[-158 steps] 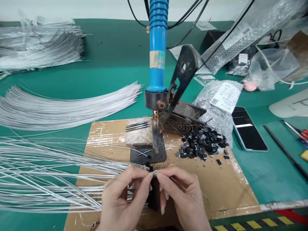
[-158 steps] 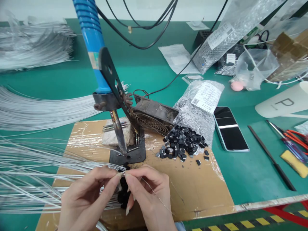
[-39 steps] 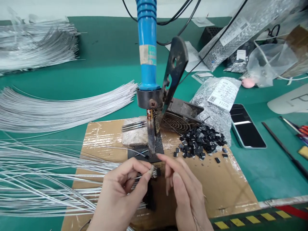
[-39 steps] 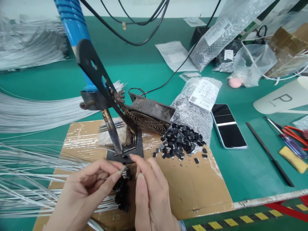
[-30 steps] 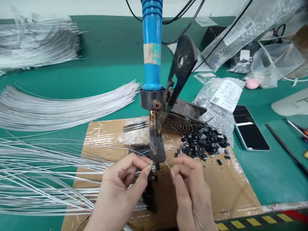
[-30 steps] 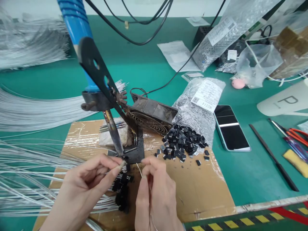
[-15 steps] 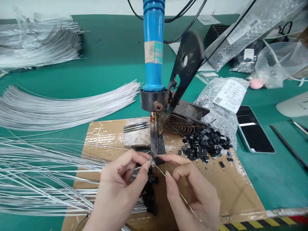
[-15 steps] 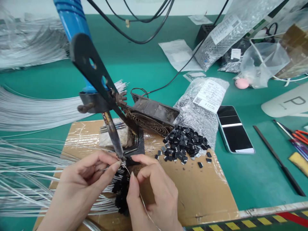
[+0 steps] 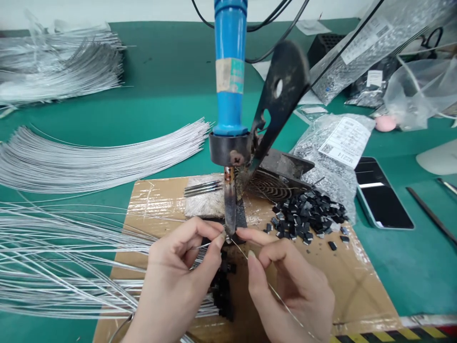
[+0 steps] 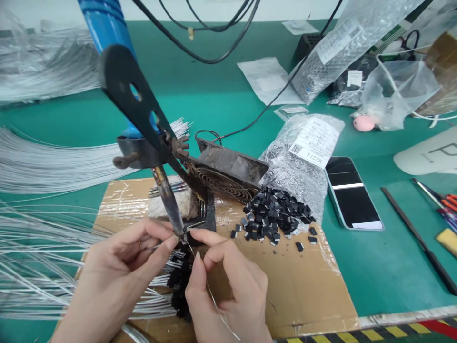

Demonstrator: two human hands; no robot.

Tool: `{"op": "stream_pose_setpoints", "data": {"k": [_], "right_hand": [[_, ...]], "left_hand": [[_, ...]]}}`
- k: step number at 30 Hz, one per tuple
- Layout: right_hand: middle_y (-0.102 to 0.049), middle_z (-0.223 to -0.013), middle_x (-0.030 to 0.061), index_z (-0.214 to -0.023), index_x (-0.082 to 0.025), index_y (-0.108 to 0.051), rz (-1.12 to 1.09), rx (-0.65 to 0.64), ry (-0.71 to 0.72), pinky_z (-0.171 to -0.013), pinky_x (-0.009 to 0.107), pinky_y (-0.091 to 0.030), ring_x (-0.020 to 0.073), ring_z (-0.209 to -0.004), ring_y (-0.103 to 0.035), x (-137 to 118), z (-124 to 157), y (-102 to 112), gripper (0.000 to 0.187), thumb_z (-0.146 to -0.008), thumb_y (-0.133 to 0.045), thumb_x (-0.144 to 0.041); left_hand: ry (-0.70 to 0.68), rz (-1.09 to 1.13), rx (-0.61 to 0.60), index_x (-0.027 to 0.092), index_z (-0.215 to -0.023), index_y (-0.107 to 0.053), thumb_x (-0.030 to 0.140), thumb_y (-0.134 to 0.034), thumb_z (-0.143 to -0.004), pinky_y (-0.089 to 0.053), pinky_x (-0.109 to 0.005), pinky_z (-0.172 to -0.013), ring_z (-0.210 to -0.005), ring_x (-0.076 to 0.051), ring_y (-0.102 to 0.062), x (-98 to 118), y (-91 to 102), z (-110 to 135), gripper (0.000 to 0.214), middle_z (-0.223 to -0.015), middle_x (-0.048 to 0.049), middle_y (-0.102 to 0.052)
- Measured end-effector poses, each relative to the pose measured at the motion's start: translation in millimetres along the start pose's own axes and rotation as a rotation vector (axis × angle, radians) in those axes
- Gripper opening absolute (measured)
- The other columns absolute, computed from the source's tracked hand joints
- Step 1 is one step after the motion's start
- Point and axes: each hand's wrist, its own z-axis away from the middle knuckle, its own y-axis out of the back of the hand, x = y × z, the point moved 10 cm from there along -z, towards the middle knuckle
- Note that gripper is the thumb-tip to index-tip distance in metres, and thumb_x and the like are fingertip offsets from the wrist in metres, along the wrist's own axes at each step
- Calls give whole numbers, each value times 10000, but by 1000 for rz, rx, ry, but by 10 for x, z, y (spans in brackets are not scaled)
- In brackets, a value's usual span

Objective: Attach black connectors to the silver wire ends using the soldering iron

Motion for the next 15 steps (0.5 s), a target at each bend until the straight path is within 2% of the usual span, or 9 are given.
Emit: {"op": "stream_pose_setpoints", "data": {"k": [3, 6, 11, 15], "right_hand": [[-854, -1093, 100, -722, -250, -554, 4, 8, 6, -580, 252, -582, 248, -922, -837, -16, -2, 7, 236, -931, -659, -215], [-854, -1105, 68, -723, -246, -560, 6, 11, 27, -679, 244, -603, 212, -899, -837, -54, -3, 10, 231, -923, -664, -197], [-857, -1095, 20, -714, -239, -561, 25, 18, 43, -588, 211, -549, 137, -716, -804, -95, -10, 14, 237, -908, -682, -178], [-856, -1097, 30, -720, -243, -556, 7, 19, 48, -575, 219, -542, 173, -817, -823, -93, -5, 11, 235, -912, -670, -169]], "left_hand": [[-3, 1, -5, 201, -737, -733, 199, -744, -830, -426, -165, -499, -562, -100, -593, 20, 8, -7, 94, -752, 2, -730], [0, 13, -17, 206, -744, -736, 184, -739, -845, -449, -153, -532, -588, -98, -606, 19, 8, 0, 104, -743, 10, -723], [-19, -7, -36, 217, -779, -748, 182, -738, -869, -445, -146, -544, -605, -93, -599, 23, 20, 16, 97, -780, 12, -738], [-16, -11, -39, 222, -777, -742, 185, -732, -880, -422, -161, -526, -594, -93, -590, 7, 26, 22, 110, -822, 8, -766]]}}
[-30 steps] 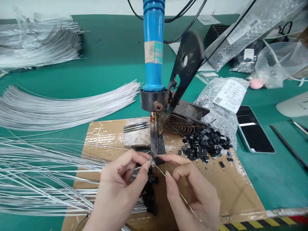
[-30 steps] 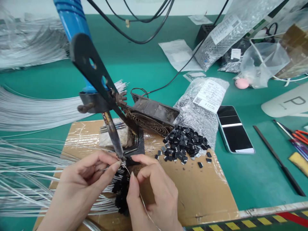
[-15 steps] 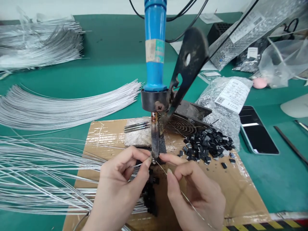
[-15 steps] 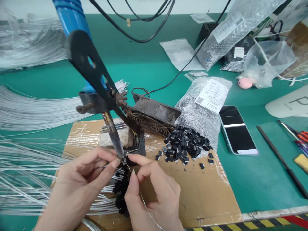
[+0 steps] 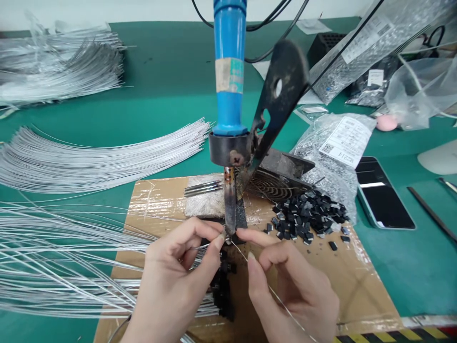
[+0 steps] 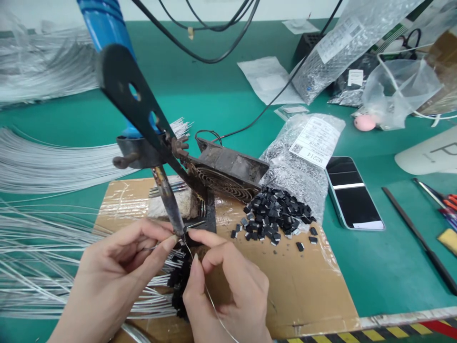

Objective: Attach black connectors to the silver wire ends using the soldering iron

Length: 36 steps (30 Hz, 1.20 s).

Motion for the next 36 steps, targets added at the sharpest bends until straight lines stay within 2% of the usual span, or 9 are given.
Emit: {"op": "stream_pose_setpoints", "data": {"k": [5, 9, 11, 16, 20, 25, 30, 36], "right_hand": [[-854, -1103, 44, -730, -243, -562, 2, -4, 2, -584, 220, -548, 171, -818, -823, 15, 19, -4, 230, -922, -669, -172], [-853, -1099, 67, -731, -243, -564, -7, 3, -6, -515, 209, -513, 203, -898, -831, 38, 27, 2, 230, -922, -678, -182], [-852, -1103, 48, -736, -240, -572, -12, 6, 8, -536, 198, -518, 183, -875, -828, 30, 26, 1, 222, -913, -687, -173], [-847, -1103, -25, -742, -241, -586, -37, 33, 35, -708, 160, -553, 104, -837, -809, -2, 23, 9, 214, -904, -688, -147], [-847, -1092, -36, -741, -240, -593, -25, 44, 47, -695, 136, -551, 65, -752, -778, -18, 26, 10, 209, -897, -692, -143], [-855, -1067, -2, -752, -238, -590, -6, 46, 106, -761, 174, -610, 109, -767, -808, -46, 28, 10, 206, -895, -681, -121], [-860, -1008, 62, -755, -240, -585, 22, 53, 190, -728, 248, -673, 213, -849, -842, -128, 33, 12, 228, -890, -675, -81], [-860, -1012, 66, -785, -239, -603, 63, 55, 250, -772, 269, -700, 218, -881, -843, -207, 44, 11, 225, -881, -665, -45]], "left_hand": [[-1, 40, 24, 218, -762, -735, 193, -722, -890, -404, -163, -494, -570, -90, -598, -4, -22, 2, 131, -817, 6, -770], [1, 55, 39, 206, -746, -743, 166, -748, -846, -459, -147, -521, -598, -96, -642, 24, -18, -20, 108, -830, -5, -773], [3, 61, 25, 207, -740, -745, 146, -759, -831, -490, -137, -559, -631, -98, -666, 36, -25, -26, 111, -837, -2, -779], [-18, 89, 37, 219, -740, -752, 126, -756, -838, -488, -106, -562, -619, -75, -663, 47, -8, 0, 135, -833, 17, -786], [-36, 83, 40, 217, -732, -750, 115, -764, -823, -513, -104, -586, -648, -83, -692, 69, -6, 14, 138, -837, 15, -788], [-51, 86, 38, 211, -736, -753, 114, -755, -822, -525, -91, -595, -652, -81, -704, 93, -11, 5, 130, -817, 16, -789], [-55, 70, 31, 204, -749, -756, 110, -751, -832, -531, -80, -599, -641, -73, -707, 88, -22, -8, 125, -815, 13, -797], [-75, 96, 31, 201, -751, -761, 109, -741, -837, -557, -76, -627, -671, -83, -731, 138, -35, -20, 128, -784, 10, -802]]}}
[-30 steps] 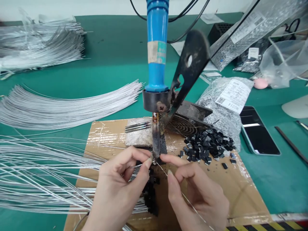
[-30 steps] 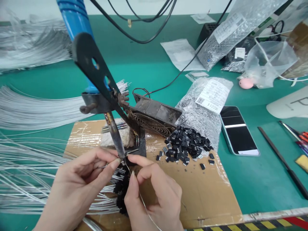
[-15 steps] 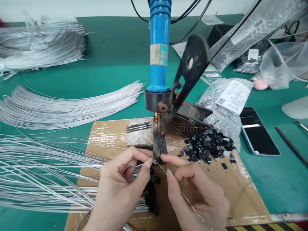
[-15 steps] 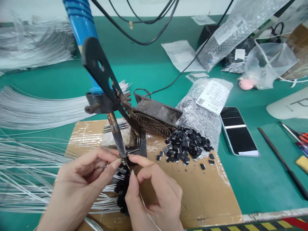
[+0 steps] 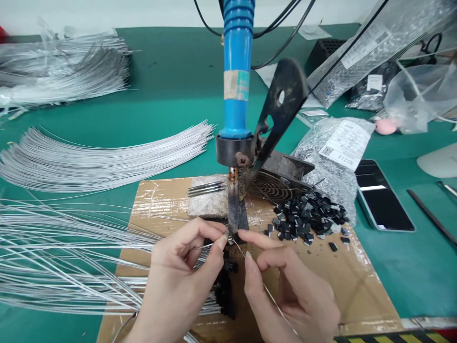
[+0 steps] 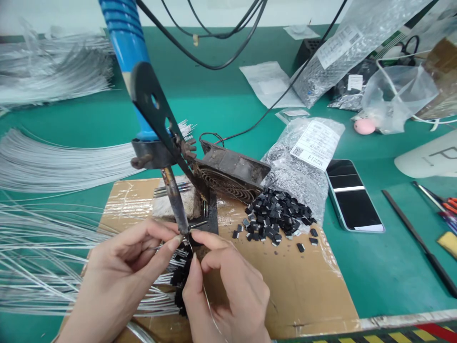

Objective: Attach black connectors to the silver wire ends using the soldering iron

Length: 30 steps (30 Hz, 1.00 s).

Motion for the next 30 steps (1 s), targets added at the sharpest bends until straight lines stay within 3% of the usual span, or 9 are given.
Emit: {"op": "stream_pose_setpoints", "data": {"k": [30], "right_hand": [[-852, -1041, 97, -830, -244, -636, 10, -7, 70, -801, 320, -720, 235, -895, -834, -49, -13, 6, 241, -869, -669, -9]], "left_hand": [[-45, -45, 14, 200, -747, -754, 76, -718, -847, -591, -98, -661, -718, -106, -773, 43, -5, 25, 163, -815, -1, -822]]}}
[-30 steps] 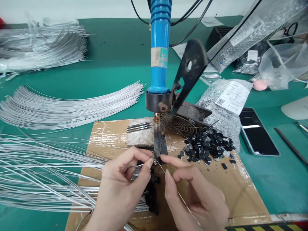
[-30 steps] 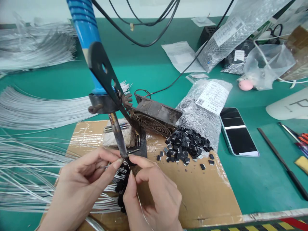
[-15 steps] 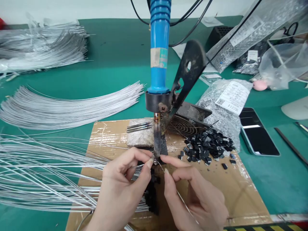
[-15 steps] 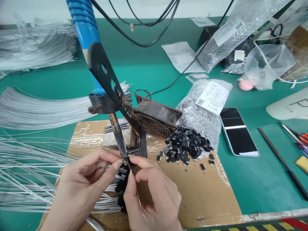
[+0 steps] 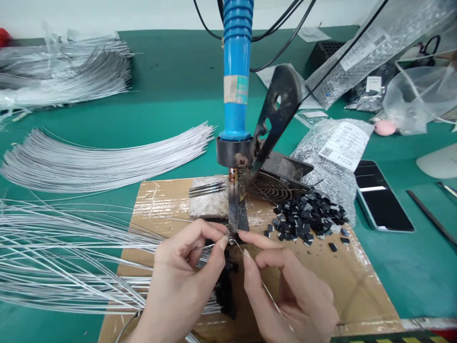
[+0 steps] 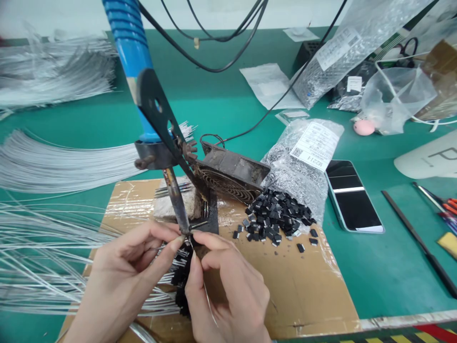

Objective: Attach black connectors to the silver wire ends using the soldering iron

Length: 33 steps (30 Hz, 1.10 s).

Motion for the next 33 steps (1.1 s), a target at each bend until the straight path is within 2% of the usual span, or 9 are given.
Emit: {"op": "stream_pose_setpoints", "data": {"k": [15, 24, 33], "right_hand": [[-860, -1013, 87, -860, -237, -661, 6, 19, 35, -818, 330, -726, 242, -886, -844, -49, -12, 8, 258, -864, -666, 21], [-856, -1024, 89, -875, -241, -669, 4, -6, 46, -836, 352, -726, 241, -895, -838, -50, -11, -2, 267, -859, -665, 25], [-851, -975, 55, -895, -204, -695, 55, 30, 125, -848, 251, -703, 164, -806, -830, -103, 7, 13, 251, -829, -699, 39]], "left_hand": [[12, -36, -22, 206, -749, -738, 116, -712, -876, -568, -124, -614, -696, -111, -742, -21, 4, 24, 158, -840, -8, -810], [-8, -33, -28, 204, -758, -739, 101, -714, -877, -591, -121, -651, -712, -113, -753, -15, 6, 24, 160, -845, -10, -819], [-3, -5, -32, 214, -763, -745, 79, -703, -874, -589, -97, -670, -713, -96, -761, -1, -12, 23, 180, -825, 13, -823]]}}
